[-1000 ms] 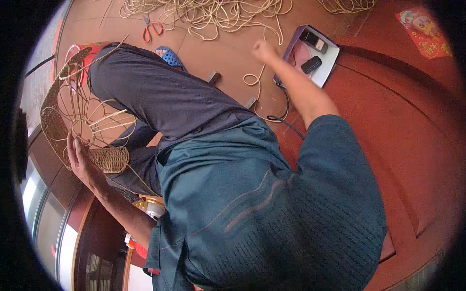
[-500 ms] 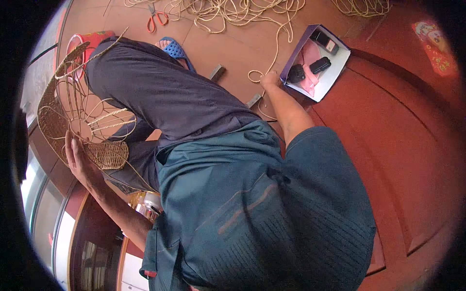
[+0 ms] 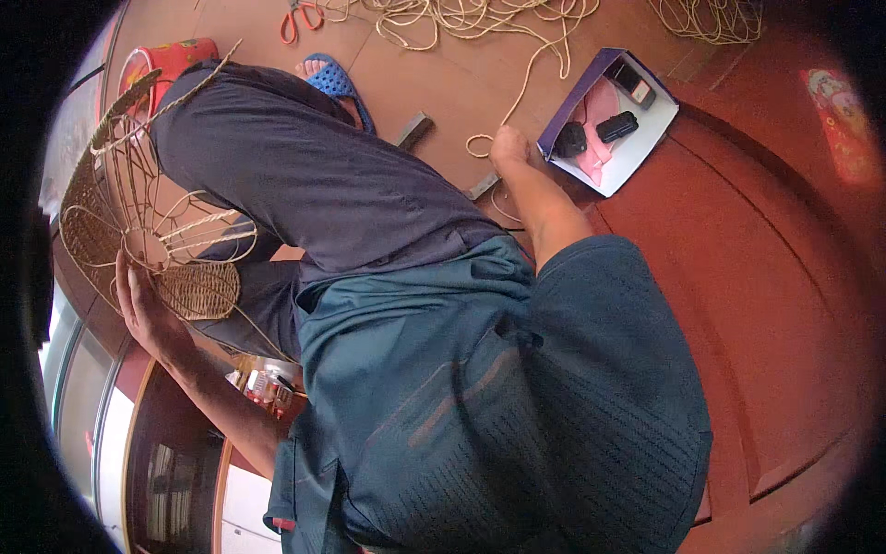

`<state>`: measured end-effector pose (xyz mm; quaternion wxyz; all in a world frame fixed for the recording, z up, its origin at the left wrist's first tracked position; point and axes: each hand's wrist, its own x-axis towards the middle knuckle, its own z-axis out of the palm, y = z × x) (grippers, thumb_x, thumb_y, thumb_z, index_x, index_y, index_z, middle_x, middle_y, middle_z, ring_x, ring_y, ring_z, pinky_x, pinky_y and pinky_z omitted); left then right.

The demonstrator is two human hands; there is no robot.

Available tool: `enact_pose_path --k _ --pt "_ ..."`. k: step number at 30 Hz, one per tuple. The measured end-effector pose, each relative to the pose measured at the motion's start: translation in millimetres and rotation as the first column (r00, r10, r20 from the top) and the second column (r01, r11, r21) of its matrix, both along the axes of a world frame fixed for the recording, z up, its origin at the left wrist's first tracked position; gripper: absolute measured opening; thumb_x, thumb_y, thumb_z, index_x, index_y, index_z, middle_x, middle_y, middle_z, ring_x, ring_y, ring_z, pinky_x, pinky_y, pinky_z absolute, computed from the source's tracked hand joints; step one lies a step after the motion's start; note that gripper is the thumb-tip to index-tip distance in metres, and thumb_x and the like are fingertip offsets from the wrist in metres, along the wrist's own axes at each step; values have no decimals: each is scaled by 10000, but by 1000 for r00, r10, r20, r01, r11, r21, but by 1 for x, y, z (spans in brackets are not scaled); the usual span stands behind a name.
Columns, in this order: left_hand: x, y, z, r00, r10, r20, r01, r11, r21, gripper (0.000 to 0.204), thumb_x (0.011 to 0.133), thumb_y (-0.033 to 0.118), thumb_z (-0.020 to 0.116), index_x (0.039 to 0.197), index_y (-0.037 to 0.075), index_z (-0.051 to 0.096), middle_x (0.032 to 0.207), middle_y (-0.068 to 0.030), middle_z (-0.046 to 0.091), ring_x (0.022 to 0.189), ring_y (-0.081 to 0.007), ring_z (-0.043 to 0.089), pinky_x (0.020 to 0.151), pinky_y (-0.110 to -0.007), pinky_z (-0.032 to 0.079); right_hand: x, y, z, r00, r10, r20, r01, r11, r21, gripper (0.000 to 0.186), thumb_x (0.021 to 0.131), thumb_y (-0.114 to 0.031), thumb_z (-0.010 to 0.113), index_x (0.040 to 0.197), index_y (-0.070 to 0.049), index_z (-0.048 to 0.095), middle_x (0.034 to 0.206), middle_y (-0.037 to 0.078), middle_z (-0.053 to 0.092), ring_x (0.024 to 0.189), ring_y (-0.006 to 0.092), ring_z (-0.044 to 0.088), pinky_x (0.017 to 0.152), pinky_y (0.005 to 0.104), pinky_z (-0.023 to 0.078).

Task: The recorder is weaving a basket using bamboo strips.

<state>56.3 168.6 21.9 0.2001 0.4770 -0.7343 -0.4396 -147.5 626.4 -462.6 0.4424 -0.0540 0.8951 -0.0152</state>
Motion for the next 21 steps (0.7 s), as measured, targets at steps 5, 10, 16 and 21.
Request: enact_pose_path --k 5,10,16,21 --pt "16 -5 3 1000 26 -8 -27 1000 -17 545 1139 231 573 1600 -52 497 1586 -152 568 1442 -229 560 1209 -370 430 -19 -23 33 994 -101 46 104 992 -78 332 919 -301 762 1062 -10 833 1123 272 790 1093 428 778 936 510 626" --pt "12 -6 -3 1000 12 -28 -14 998 -63 512 1143 222 567 1578 -46 532 1468 -142 644 1350 -208 616 1140 -338 475 -107 -33 39 988 -19 -152 -23 963 -269 464 934 -432 680 1010 1 829 1017 282 785 1011 447 785 901 529 616" --pt "24 -9 -1 996 -48 74 59 988 -146 516 1144 226 574 1583 -41 524 1490 -154 632 1380 -221 602 1159 -345 467 -234 -56 141 877 -472 87 337 476 -812 286 1024 -312 739 947 -36 752 834 35 766 661 103 693 573 282 552" --pt "15 -6 -7 998 11 -63 -13 1000 -26 518 1149 233 576 1592 -28 520 1521 -151 613 1388 -224 598 1166 -344 463 -277 -17 169 738 -594 322 465 101 -880 297 1084 -331 693 1327 -160 695 1164 98 784 1064 338 755 890 467 629"
